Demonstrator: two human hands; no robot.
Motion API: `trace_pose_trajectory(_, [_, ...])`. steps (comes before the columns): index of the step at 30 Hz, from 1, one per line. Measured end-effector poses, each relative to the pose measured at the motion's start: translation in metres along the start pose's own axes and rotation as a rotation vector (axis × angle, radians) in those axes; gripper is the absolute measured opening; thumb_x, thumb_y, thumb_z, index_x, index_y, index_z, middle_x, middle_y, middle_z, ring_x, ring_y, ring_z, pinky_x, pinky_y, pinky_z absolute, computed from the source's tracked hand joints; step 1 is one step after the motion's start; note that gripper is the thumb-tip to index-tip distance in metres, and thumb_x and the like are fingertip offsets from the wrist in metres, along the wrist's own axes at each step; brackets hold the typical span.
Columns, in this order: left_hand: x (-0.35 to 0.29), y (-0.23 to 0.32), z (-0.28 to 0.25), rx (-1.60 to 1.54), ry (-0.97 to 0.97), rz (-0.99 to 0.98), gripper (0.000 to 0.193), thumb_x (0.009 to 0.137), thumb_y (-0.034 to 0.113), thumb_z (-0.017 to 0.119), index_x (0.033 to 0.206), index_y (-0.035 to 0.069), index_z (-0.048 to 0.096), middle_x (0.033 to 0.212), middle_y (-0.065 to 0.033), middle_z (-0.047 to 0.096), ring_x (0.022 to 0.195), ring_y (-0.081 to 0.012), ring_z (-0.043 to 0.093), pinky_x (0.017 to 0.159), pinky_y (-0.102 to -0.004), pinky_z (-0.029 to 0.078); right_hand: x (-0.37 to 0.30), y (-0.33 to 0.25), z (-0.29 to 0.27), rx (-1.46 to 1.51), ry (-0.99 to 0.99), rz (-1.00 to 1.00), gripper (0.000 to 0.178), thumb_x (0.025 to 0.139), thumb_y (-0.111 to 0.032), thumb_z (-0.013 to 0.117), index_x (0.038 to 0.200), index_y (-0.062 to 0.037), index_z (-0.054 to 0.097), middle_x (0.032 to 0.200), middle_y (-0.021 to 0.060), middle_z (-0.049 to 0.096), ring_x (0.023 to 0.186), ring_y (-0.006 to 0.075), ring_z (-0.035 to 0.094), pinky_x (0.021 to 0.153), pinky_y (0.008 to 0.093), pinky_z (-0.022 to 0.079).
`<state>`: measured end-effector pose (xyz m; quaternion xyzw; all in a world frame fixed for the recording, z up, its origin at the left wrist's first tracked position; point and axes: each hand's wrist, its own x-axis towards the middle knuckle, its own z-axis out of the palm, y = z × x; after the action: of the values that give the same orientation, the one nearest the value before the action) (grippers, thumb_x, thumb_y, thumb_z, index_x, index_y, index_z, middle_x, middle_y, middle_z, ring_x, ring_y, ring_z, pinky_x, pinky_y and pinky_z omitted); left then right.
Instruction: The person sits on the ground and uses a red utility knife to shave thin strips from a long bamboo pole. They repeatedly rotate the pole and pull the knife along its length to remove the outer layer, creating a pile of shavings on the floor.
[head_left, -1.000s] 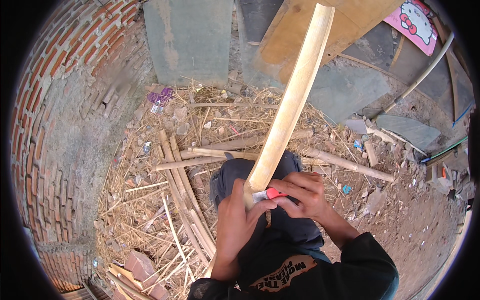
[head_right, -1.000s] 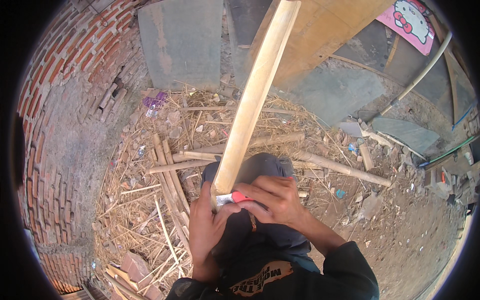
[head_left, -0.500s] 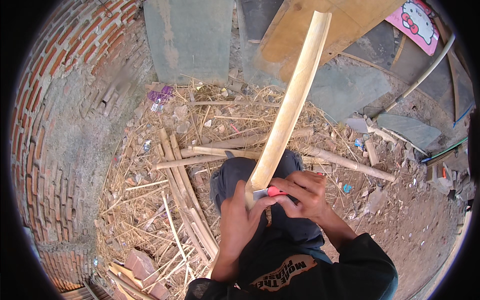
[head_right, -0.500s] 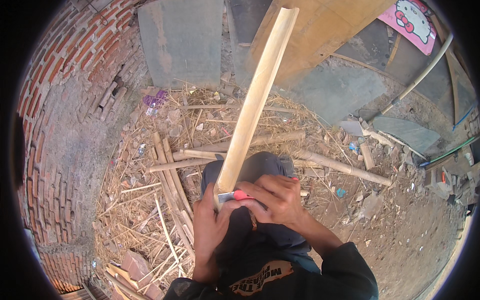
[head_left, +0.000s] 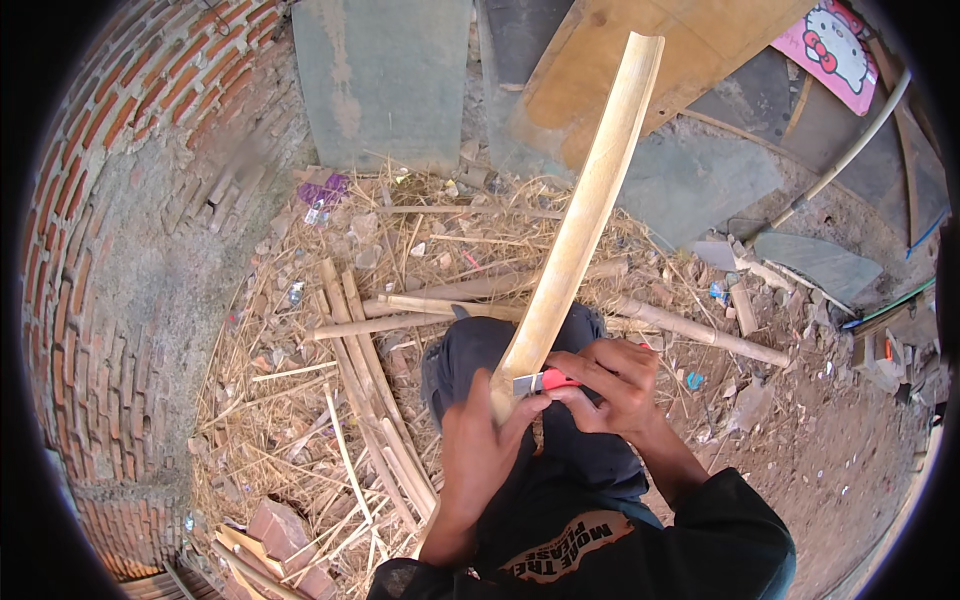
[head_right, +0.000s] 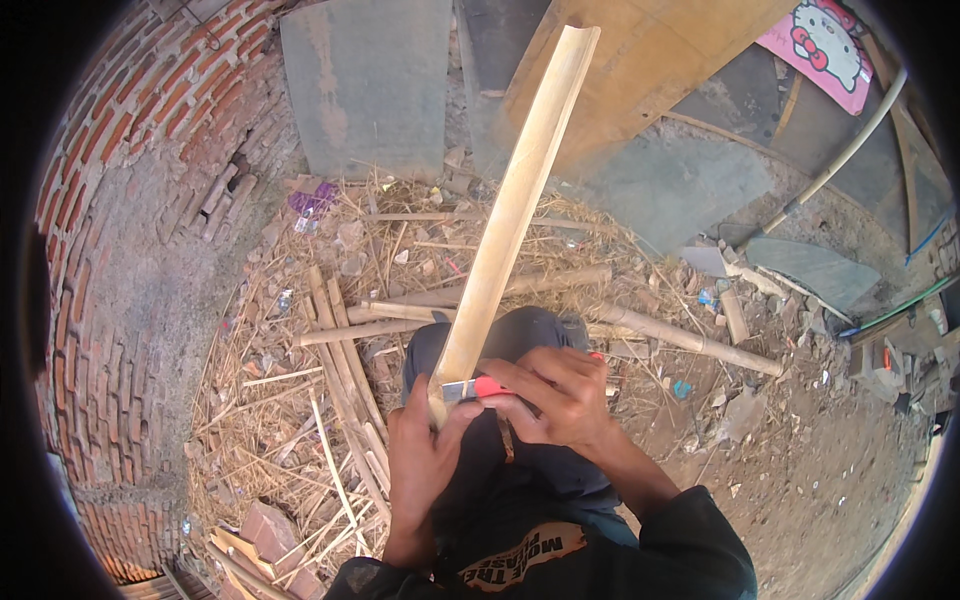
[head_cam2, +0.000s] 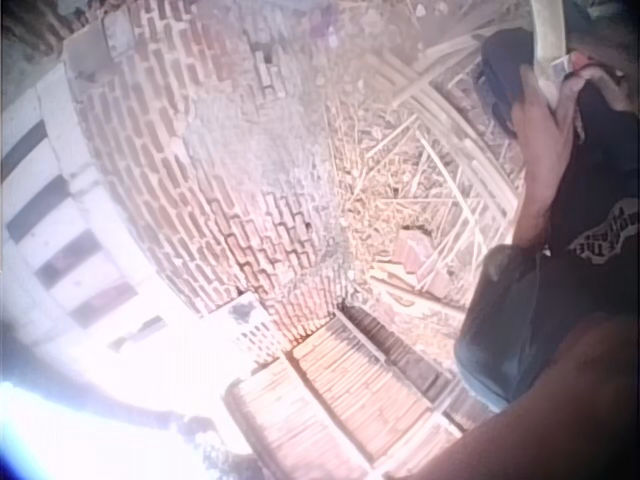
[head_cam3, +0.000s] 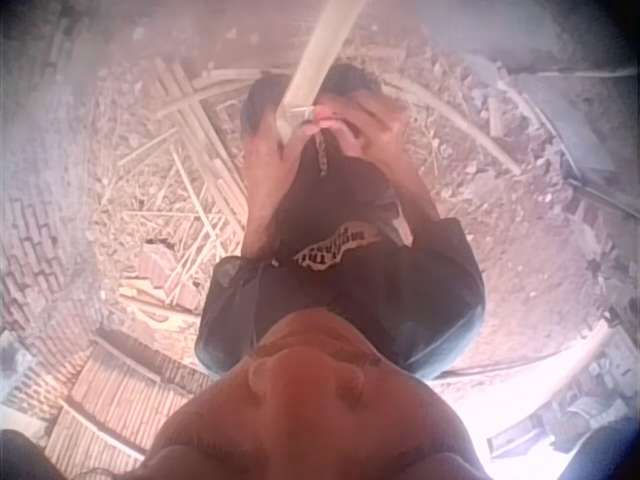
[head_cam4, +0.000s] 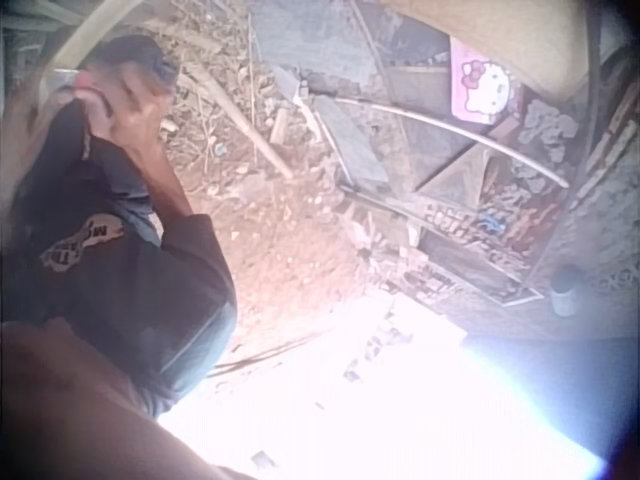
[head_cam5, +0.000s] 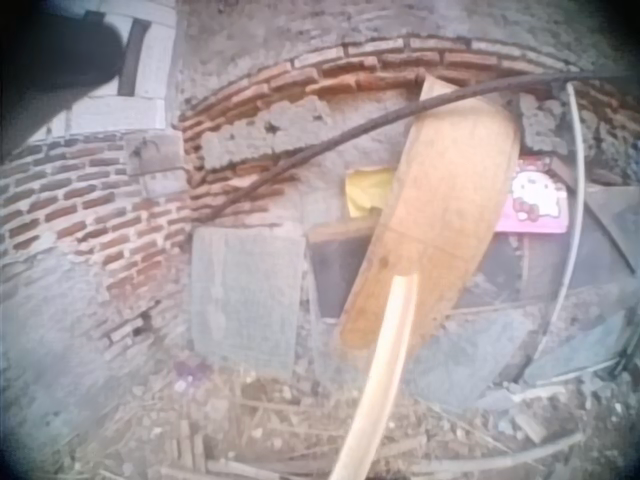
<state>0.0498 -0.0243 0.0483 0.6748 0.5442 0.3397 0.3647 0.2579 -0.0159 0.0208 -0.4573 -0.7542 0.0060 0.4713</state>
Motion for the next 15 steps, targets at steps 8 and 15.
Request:
trace_pose_trajectory(8, [-0.003,0.001,-0.004,0.008,-0.001,-0.063,0.039,0.100,0.029,0.083,0.114,-0.003,0.066,0.079,-0.0222,0.073,0.073,-0.0411,0.077,0.063,-0.0422,0.055,0.003,0.001,0.002,-0.029,0.009,-0.022,0.033,0.078,-0.033,0.092,0.105,-0.0159,0.086,0.074,-0.0012,0.064,0.059,0.0176,0.064,0.052,0.0328,0.049])
trace_pose_trajectory(15, [-0.009,-0.004,-0.003,0.078,-0.001,-0.030,0.045,0.100,0.036,0.082,0.111,-0.003,0.064,0.074,-0.0239,0.071,0.070,-0.0449,0.074,0.059,-0.0460,0.054,0.014,0.002,-0.005,-0.020,0.111,0.059,0.032,0.080,-0.025,0.092,0.107,-0.0102,0.085,0.077,0.0029,0.070,0.060,0.0210,0.066,0.055,0.0338,0.051])
